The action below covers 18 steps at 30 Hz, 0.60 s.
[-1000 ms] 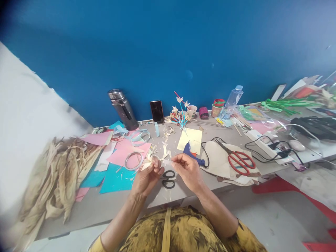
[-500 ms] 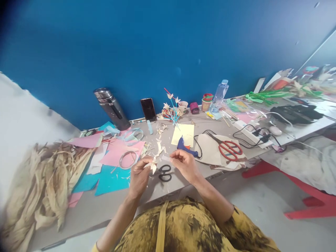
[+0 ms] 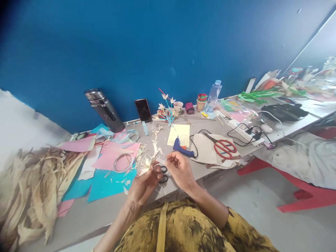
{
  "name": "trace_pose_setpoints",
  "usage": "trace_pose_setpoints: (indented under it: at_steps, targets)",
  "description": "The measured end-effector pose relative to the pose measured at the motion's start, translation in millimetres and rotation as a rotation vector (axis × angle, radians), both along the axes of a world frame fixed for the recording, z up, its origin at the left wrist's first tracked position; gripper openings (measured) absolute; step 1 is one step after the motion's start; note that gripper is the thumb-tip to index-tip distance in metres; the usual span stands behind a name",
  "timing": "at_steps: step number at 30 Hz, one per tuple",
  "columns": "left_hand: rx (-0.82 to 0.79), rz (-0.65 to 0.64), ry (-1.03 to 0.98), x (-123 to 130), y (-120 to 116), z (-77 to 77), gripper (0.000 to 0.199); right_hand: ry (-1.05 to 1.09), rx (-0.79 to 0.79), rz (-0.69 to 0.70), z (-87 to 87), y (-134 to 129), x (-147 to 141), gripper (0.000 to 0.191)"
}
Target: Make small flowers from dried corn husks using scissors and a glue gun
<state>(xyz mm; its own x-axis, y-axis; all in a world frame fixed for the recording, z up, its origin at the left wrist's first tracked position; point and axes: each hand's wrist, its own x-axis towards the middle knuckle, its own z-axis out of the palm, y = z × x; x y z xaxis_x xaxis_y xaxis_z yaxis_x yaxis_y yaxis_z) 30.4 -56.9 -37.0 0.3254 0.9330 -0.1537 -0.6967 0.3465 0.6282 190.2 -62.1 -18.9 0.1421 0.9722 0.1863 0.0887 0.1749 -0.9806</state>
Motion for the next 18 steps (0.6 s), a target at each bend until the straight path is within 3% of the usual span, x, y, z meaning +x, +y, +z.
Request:
trace_pose_setpoints:
  at_steps: [8,13,18]
  targets:
    - [-0.076,0.142,0.072,10.0,8.9,4.6,0.020,-0.121,0.067,0.081,-4.8,7.5,-3.8,0.010]
    - [-0.134,0.139,0.072,8.4,13.2,8.4,0.017,0.043,0.004,0.227,-3.3,11.4,-2.5,0.013]
    - [-0.168,0.155,0.039,10.2,13.3,12.1,0.019,0.165,-0.014,0.267,-3.1,12.8,-0.1,0.019]
